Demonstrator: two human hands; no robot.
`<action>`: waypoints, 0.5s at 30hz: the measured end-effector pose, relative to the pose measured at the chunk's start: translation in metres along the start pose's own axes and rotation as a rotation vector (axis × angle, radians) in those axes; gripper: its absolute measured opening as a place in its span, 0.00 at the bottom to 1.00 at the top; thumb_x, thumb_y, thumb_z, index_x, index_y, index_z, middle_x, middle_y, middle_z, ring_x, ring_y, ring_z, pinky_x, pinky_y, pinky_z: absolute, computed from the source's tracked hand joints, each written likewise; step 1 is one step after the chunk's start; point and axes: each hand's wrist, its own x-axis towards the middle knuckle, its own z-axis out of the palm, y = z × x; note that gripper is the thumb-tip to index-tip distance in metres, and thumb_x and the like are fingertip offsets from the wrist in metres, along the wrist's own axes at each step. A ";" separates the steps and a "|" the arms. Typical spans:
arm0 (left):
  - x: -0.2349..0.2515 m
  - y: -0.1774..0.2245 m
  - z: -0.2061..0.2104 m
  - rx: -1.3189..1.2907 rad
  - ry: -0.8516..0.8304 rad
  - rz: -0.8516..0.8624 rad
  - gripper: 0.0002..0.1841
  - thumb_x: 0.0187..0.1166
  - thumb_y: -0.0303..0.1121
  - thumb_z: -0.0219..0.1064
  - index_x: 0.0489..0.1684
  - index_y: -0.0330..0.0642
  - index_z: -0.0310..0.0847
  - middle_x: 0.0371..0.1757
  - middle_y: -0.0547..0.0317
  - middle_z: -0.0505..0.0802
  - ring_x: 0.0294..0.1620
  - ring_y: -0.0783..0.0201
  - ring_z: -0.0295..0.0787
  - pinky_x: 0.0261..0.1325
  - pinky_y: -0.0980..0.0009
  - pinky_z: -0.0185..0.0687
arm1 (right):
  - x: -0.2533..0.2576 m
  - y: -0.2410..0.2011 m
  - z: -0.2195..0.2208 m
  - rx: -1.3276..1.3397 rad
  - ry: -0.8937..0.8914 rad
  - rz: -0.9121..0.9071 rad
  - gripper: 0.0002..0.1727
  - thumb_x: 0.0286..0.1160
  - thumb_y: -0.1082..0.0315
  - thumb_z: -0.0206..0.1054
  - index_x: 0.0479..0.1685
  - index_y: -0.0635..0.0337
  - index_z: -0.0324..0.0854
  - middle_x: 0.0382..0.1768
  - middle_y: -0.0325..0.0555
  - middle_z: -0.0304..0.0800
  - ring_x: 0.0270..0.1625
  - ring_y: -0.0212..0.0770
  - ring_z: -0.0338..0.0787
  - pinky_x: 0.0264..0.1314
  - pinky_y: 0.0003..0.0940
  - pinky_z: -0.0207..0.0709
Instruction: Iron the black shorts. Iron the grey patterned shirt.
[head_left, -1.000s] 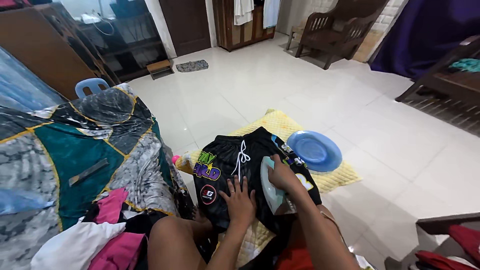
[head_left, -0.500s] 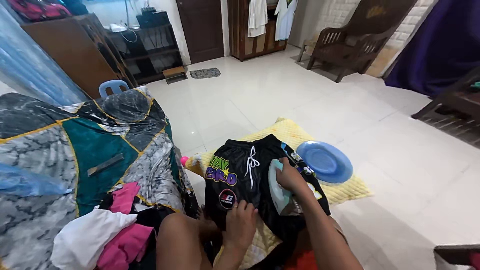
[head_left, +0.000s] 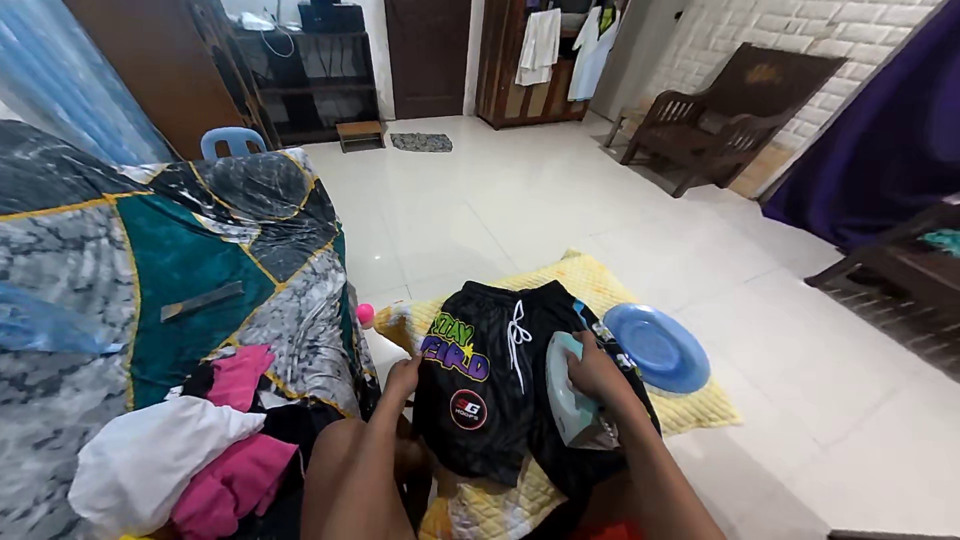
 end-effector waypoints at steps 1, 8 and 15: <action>-0.001 -0.001 -0.004 0.016 0.058 0.055 0.29 0.91 0.53 0.55 0.60 0.32 0.85 0.58 0.35 0.90 0.62 0.42 0.87 0.66 0.39 0.79 | 0.001 0.001 0.001 0.000 0.005 -0.001 0.34 0.88 0.57 0.59 0.92 0.52 0.55 0.60 0.66 0.89 0.60 0.64 0.92 0.63 0.65 0.83; -0.009 0.010 -0.015 0.218 0.328 0.037 0.28 0.94 0.51 0.47 0.59 0.37 0.87 0.57 0.38 0.93 0.64 0.41 0.89 0.68 0.38 0.78 | 0.000 0.000 0.004 -0.033 0.033 0.008 0.34 0.88 0.57 0.59 0.91 0.51 0.56 0.60 0.65 0.89 0.59 0.64 0.92 0.63 0.66 0.83; -0.002 0.001 -0.009 0.056 0.245 0.162 0.24 0.77 0.52 0.75 0.52 0.38 0.89 0.48 0.44 0.94 0.54 0.46 0.91 0.64 0.41 0.82 | -0.005 -0.002 0.002 0.006 0.023 -0.022 0.34 0.86 0.60 0.62 0.90 0.54 0.58 0.60 0.67 0.89 0.58 0.64 0.92 0.61 0.66 0.83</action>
